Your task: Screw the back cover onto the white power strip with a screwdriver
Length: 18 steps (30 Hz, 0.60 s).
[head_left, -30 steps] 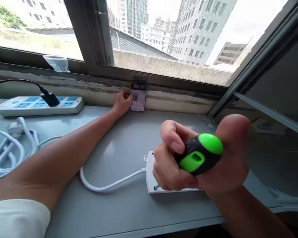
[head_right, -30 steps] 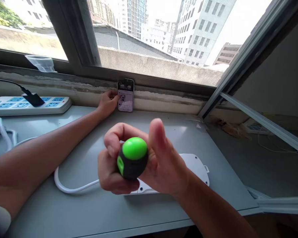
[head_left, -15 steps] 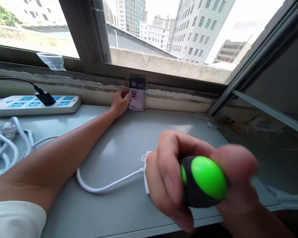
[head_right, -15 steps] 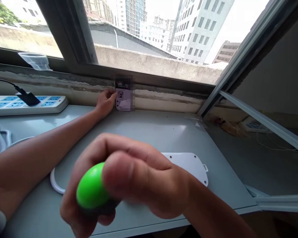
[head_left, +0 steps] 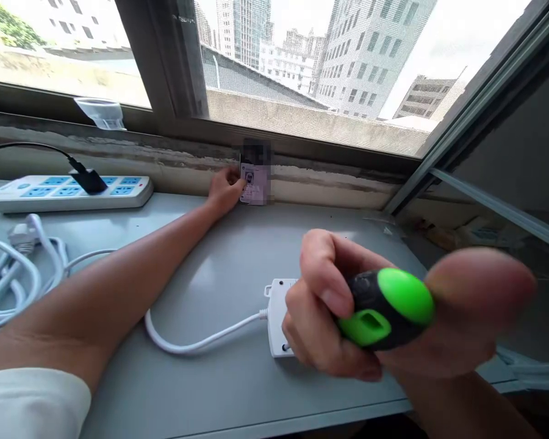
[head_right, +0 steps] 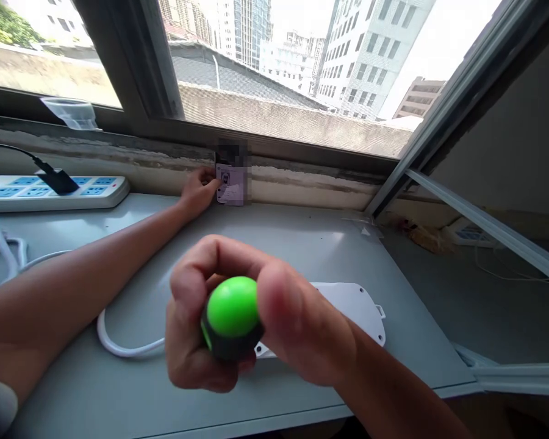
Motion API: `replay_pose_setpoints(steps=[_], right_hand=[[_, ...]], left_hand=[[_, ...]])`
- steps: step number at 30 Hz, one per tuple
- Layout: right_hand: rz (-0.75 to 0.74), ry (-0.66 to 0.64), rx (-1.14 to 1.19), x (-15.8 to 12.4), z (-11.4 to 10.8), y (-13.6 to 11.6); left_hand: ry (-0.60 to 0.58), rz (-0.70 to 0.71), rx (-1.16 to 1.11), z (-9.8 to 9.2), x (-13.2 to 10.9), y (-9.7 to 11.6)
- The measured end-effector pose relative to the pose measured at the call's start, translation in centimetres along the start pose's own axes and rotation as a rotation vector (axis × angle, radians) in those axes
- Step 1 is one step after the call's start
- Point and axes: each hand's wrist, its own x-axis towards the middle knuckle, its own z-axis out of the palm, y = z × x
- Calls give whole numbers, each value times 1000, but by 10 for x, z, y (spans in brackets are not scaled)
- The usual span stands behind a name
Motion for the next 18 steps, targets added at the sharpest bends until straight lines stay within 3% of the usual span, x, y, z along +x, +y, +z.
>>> replay_pose_setpoints(steps=[3,18], right_hand=[[-50,-24,11,0,-3,0],[-17,-88,-41,0,-14,-3]], left_hand=[[-1,3,-3,0,0,-2],[-37,12,-30,0,-3,-4]])
